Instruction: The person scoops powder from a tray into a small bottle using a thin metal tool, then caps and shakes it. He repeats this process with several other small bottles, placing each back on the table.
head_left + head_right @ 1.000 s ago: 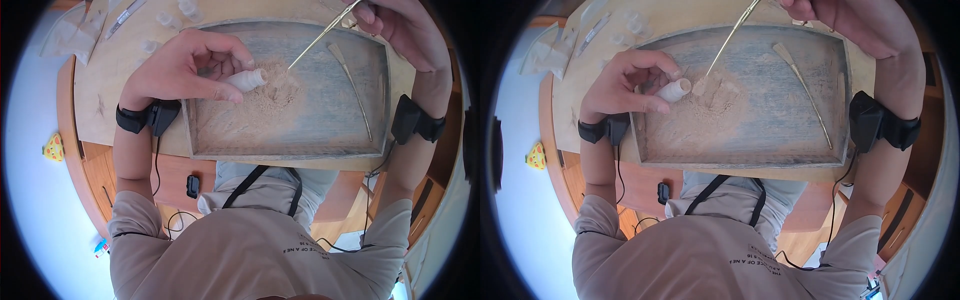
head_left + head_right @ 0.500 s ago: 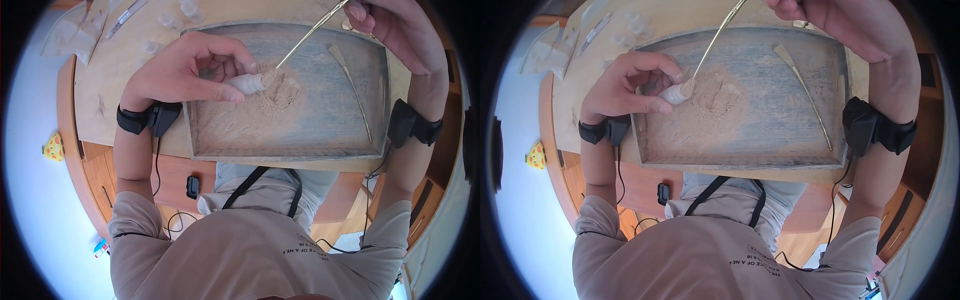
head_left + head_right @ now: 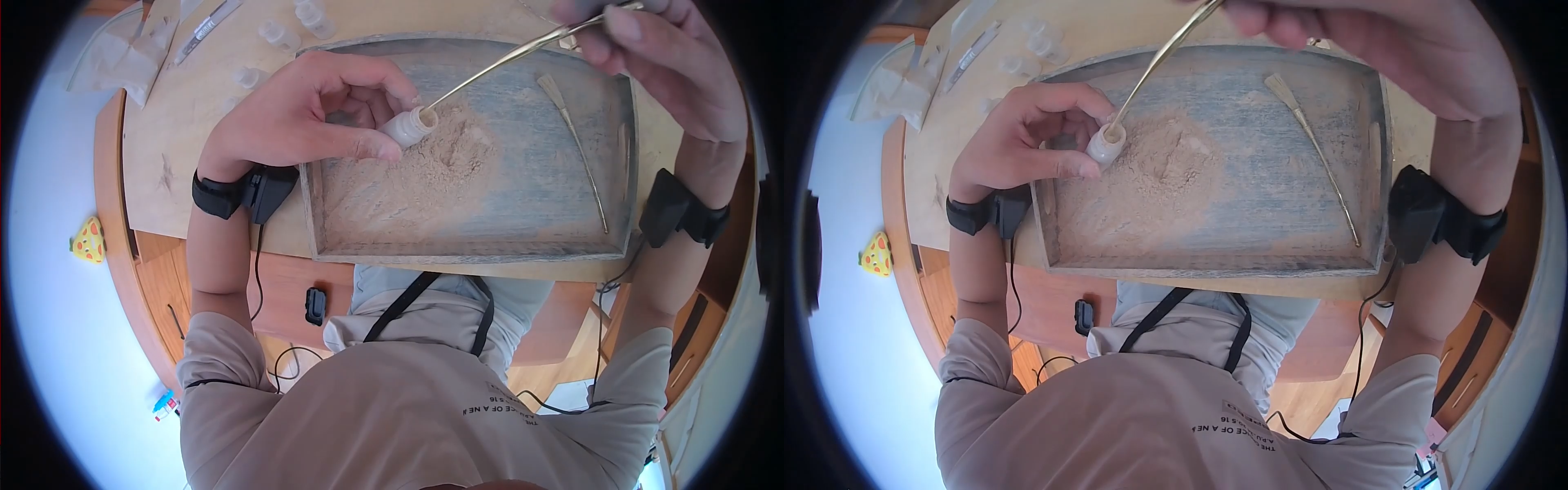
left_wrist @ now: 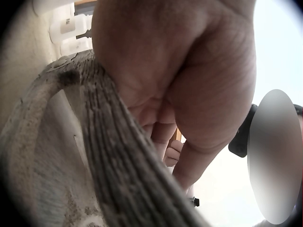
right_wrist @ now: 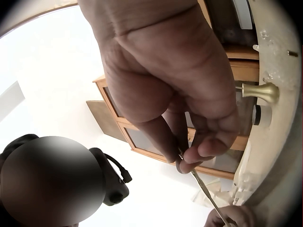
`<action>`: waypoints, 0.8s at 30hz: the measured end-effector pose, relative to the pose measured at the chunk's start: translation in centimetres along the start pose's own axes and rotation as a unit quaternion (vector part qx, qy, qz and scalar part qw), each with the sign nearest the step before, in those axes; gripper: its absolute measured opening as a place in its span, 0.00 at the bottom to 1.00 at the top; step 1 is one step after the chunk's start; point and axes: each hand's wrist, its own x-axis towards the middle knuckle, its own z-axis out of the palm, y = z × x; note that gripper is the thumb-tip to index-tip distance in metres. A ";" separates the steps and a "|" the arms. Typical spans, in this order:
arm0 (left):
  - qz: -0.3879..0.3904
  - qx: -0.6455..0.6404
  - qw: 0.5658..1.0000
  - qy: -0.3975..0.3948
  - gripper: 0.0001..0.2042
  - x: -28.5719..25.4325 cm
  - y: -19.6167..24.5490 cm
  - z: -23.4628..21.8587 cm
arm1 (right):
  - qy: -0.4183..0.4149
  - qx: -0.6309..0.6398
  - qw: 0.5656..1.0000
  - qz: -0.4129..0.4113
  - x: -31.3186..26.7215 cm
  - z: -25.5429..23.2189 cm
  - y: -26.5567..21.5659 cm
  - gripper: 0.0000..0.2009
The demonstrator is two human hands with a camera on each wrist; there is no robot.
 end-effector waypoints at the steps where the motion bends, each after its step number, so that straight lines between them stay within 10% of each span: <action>1: 0.008 0.002 1.000 -0.005 0.20 0.0 -0.1 0.0 | 0.016 0.004 1.000 -0.009 -0.2 -0.5 -0.2 0.12; 16: 0.069 0.005 0.997 -0.046 0.15 0.5 -0.7 -0.4 | -0.102 -0.008 0.991 0.090 2.6 0.7 2.6 0.11; 24: 0.026 0.004 0.999 -0.023 0.19 0.1 -0.6 -0.2 | -0.002 0.027 0.996 0.081 2.0 0.0 1.8 0.12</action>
